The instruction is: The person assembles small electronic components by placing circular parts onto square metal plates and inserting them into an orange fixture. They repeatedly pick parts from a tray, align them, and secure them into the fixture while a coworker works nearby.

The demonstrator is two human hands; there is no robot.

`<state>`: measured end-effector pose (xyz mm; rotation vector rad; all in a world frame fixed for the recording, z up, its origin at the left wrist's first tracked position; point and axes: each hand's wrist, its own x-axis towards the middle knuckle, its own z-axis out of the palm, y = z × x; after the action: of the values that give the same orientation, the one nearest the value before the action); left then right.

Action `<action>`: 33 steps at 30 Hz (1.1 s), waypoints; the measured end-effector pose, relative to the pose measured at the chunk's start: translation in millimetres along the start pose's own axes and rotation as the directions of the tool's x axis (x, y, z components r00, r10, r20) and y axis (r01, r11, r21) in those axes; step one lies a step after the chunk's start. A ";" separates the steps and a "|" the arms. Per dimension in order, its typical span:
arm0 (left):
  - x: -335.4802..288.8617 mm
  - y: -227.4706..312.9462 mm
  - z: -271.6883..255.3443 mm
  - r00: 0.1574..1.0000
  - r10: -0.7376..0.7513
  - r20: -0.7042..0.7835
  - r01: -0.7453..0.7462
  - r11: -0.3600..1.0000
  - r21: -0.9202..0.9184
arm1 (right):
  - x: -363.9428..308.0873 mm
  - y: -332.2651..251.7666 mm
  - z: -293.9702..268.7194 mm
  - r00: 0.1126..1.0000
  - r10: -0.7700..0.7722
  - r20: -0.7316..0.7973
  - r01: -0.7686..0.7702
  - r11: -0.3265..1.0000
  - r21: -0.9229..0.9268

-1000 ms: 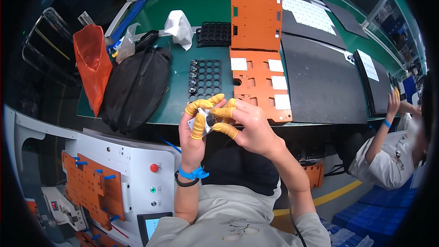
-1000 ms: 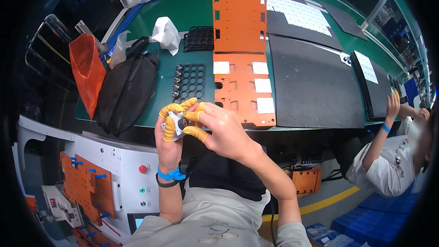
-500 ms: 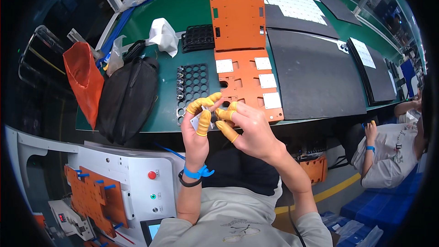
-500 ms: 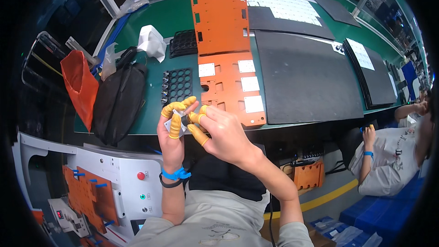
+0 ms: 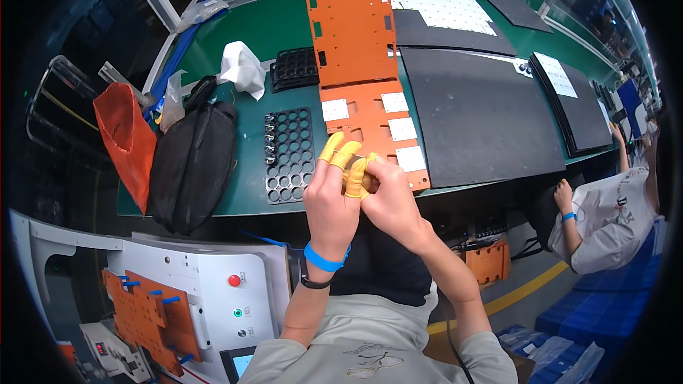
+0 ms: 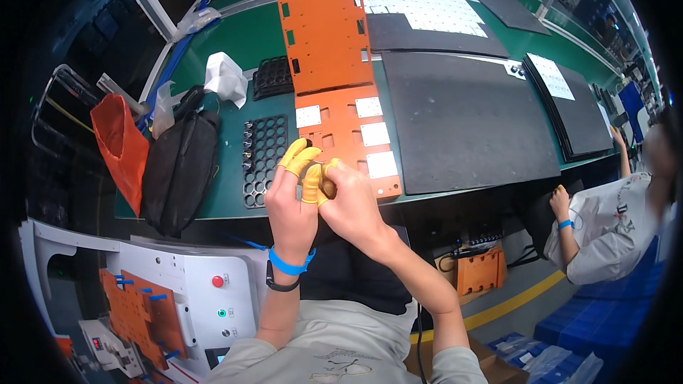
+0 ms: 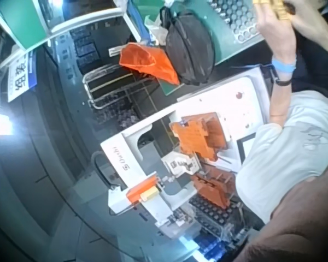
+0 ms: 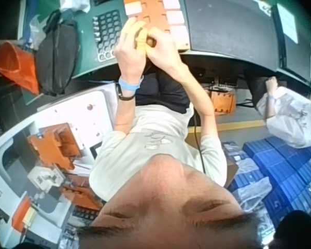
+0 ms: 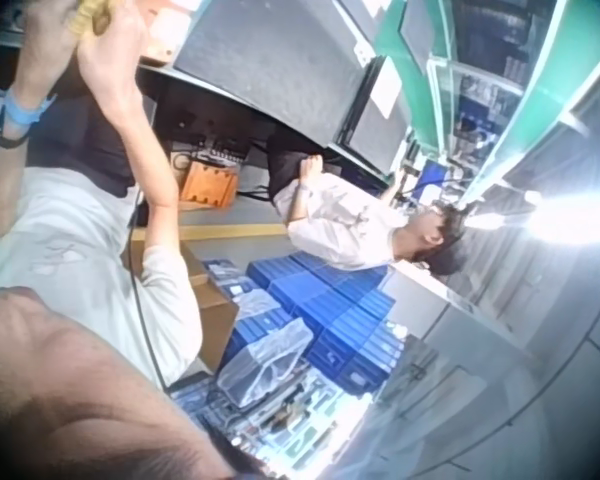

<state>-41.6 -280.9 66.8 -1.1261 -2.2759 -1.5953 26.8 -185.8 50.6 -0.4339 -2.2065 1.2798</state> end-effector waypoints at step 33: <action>-23.7 -23.6 -12.2 0.872 -0.272 0.407 0.489 0.453 -0.745 | -13.9 -7.4 -14.2 0.898 -0.377 -0.229 0.339 0.922 -0.188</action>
<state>-43.5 -306.7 42.3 -0.9662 -1.9331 -3.1250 46.5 -187.0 58.6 -0.2169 -2.0394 0.8202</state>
